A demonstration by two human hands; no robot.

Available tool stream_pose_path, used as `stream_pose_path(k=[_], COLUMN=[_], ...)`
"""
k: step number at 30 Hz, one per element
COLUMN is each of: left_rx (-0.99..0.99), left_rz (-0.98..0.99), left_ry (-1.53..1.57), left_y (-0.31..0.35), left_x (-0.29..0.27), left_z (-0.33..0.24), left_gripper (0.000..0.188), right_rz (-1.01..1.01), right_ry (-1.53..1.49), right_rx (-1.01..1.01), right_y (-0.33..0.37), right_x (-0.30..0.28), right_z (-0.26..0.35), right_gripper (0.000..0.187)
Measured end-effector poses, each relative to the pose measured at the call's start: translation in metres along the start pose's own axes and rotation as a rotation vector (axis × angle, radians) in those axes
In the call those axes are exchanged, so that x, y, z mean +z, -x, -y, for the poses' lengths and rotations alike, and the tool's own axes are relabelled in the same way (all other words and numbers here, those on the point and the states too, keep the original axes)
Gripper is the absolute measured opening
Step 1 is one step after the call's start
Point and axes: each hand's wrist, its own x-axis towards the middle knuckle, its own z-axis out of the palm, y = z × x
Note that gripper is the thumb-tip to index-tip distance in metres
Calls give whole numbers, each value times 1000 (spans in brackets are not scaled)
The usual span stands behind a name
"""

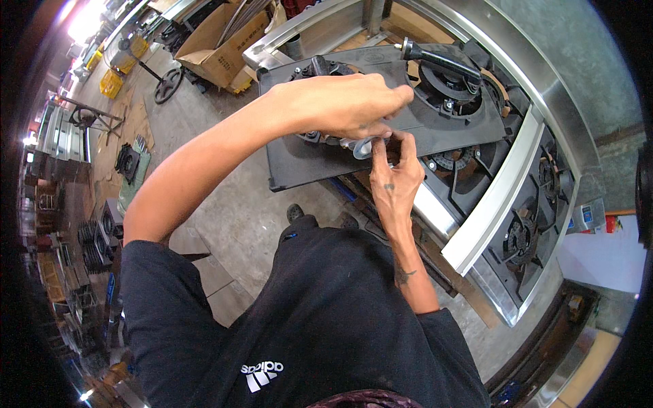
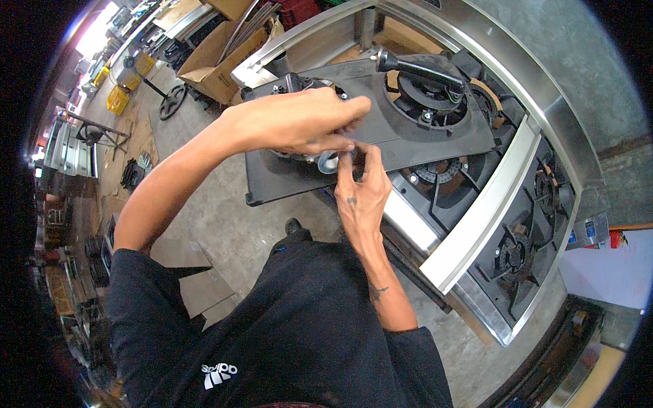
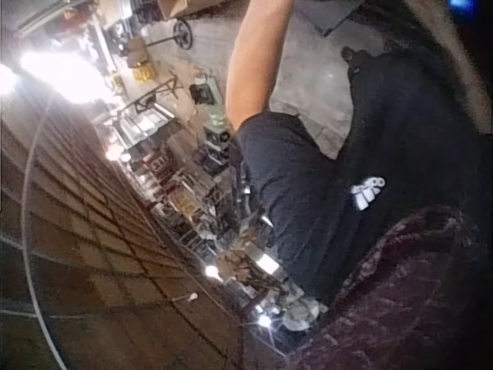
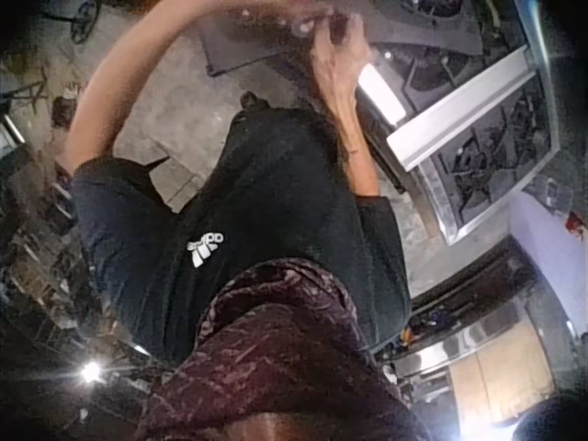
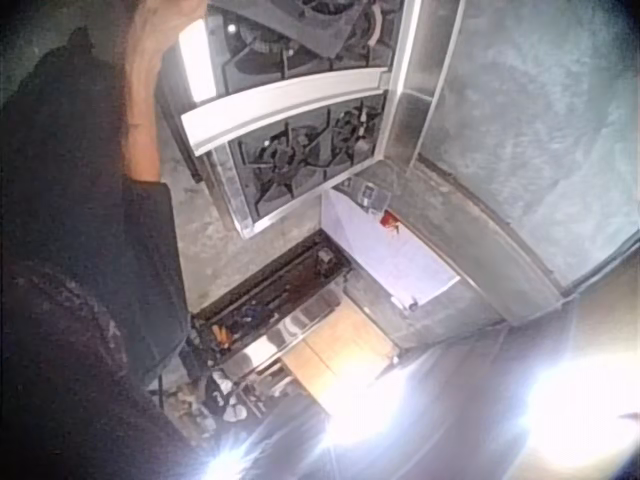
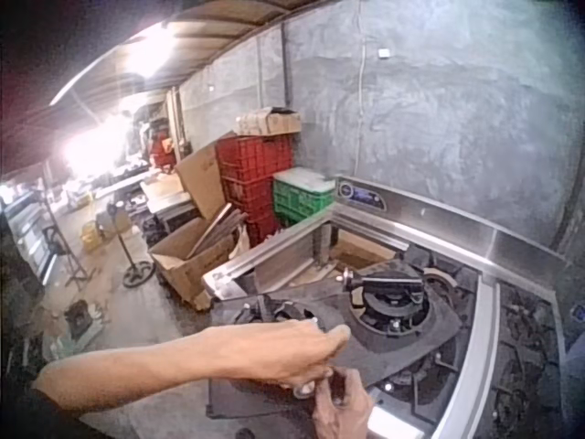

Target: The person assembles a commercial gas stove top by placing burner grates and caps, then wrapping the gas inlet threads of two burner valves with white sealing tape. The person uses a long copper rod to align or adjust internal components of the burner assembly.

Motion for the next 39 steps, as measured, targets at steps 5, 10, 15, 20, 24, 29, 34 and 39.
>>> stream_pose_path(k=[5,10,15,20,24,29,34,39], left_rx=[-115,-560,-737,-759,-740,-723,-758,-812], left_rz=[-347,-16,-651,-1011,-1045,-993,-909,-874], left_ry=[-15,132,589,818,825,664,610,508], left_y=[31,96,82,66,65,70,79,87], left_x=[-2,28,118,164,169,163,151,146], left_z=[-13,-48,-64,-64,-61,-61,-59,-62], left_gripper=[36,45,45,36,33,30,31,32], right_rz=[-45,-27,-7,67,125,-98,43,96], right_ry=[-122,-160,-196,-193,-10,278,351,235], right_rx=[101,175,186,329,183,-441,-591,-428], right_y=[6,9,9,3,0,3,5,13], right_x=[13,18,15,8,3,7,8,14], right_z=[-6,-13,-14,-7,-4,-11,-19,-20], right_gripper=[20,19,22,23,23,32,32,26])
